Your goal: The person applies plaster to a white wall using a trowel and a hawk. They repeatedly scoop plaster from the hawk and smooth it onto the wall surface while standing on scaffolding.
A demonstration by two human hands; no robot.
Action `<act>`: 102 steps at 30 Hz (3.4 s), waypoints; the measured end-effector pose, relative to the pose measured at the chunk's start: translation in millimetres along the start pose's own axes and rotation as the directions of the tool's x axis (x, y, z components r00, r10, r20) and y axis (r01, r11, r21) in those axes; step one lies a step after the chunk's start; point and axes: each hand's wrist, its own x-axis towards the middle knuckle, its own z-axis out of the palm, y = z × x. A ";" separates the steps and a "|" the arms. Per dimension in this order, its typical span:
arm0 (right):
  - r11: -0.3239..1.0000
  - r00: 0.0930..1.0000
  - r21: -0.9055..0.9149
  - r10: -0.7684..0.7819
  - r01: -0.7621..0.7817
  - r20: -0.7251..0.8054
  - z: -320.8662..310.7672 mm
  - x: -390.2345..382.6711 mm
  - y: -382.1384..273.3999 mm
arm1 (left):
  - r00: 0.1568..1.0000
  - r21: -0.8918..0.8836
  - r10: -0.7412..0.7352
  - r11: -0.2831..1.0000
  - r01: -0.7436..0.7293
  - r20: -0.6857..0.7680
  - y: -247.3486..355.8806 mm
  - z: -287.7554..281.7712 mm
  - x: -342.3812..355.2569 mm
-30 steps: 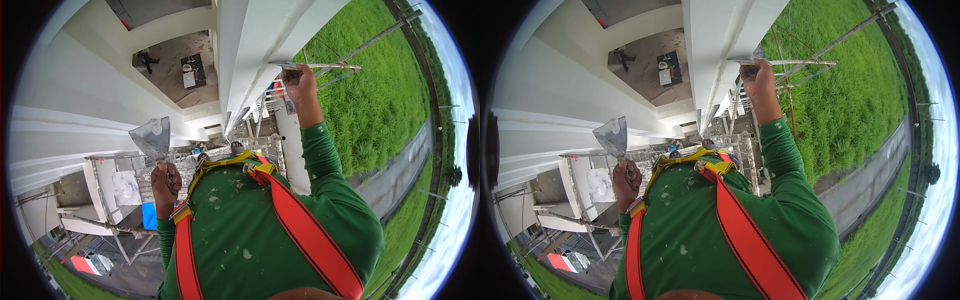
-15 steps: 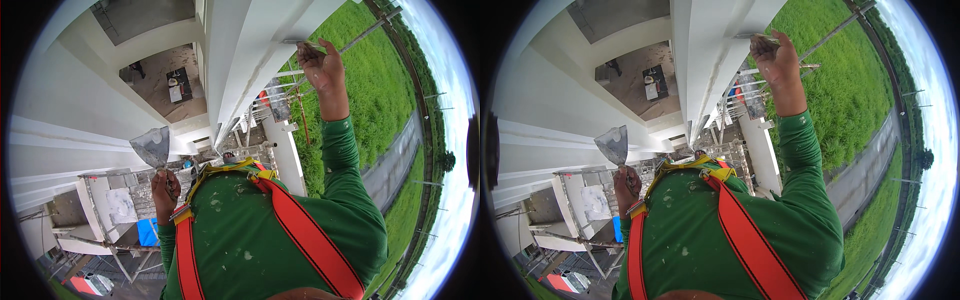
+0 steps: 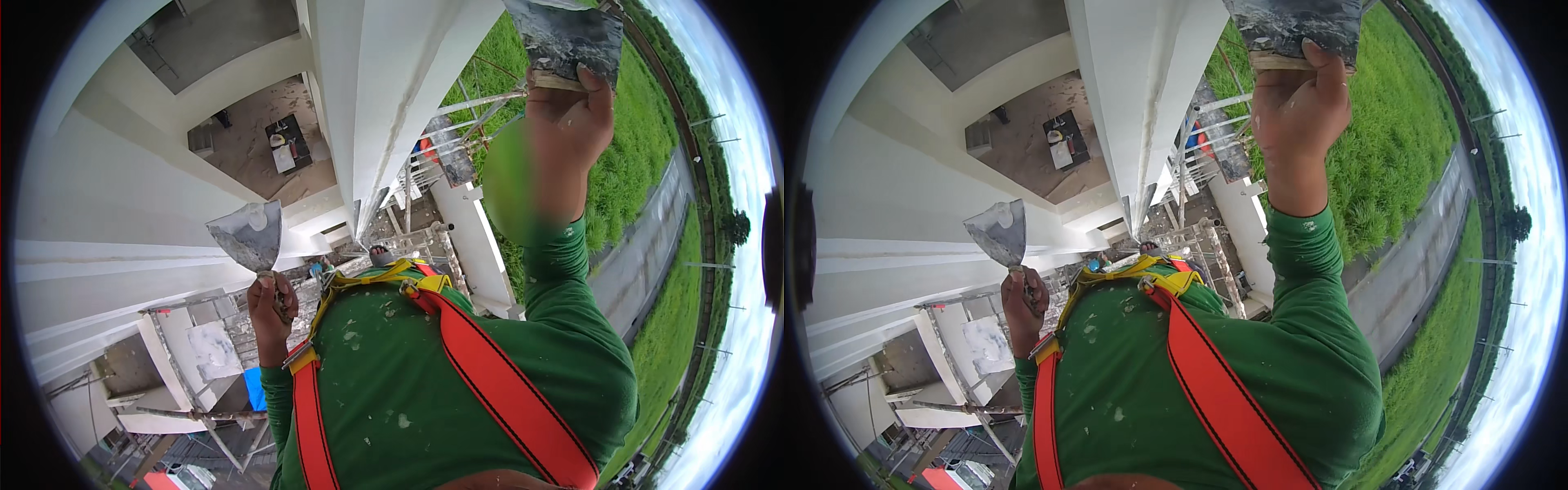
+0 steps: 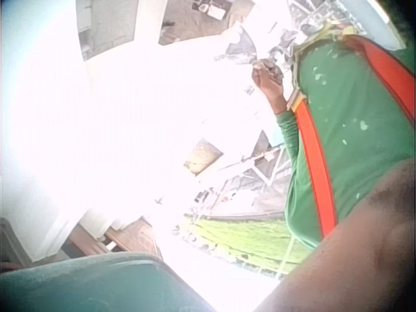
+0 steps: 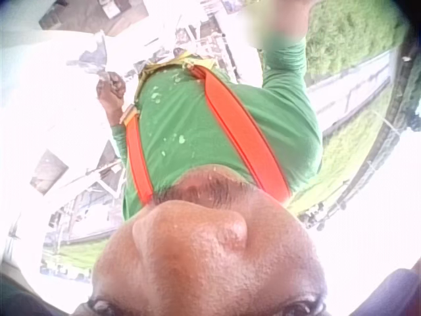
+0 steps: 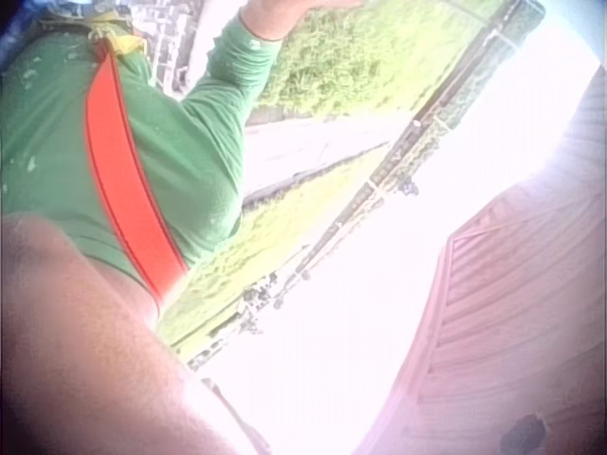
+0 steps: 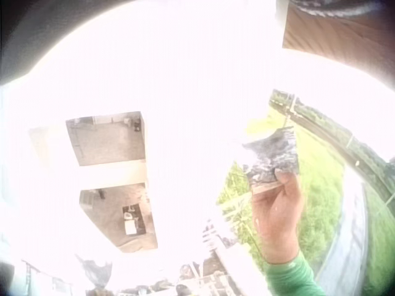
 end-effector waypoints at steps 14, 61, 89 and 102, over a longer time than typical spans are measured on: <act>0.052 0.808 -0.998 0.589 -0.020 0.015 -72.1 -131.8 93.8 | 0.962 0.119 -0.043 0.993 0.011 0.271 26.9 93.2 43.8; 0.031 0.953 -0.987 0.257 0.156 0.159 -176.9 -127.4 183.9 | 0.999 0.163 -0.022 0.986 0.027 -0.029 5.3 71.5 8.6; 0.049 0.901 -0.996 0.425 0.072 0.086 -283.9 -218.8 234.4 | 0.994 0.059 -0.099 0.993 0.102 -0.055 4.3 73.6 3.6; 0.421 0.448 -0.409 0.008 0.809 0.894 -120.3 -114.7 108.8 | 0.733 0.300 -0.546 0.837 0.458 0.405 16.5 54.3 81.7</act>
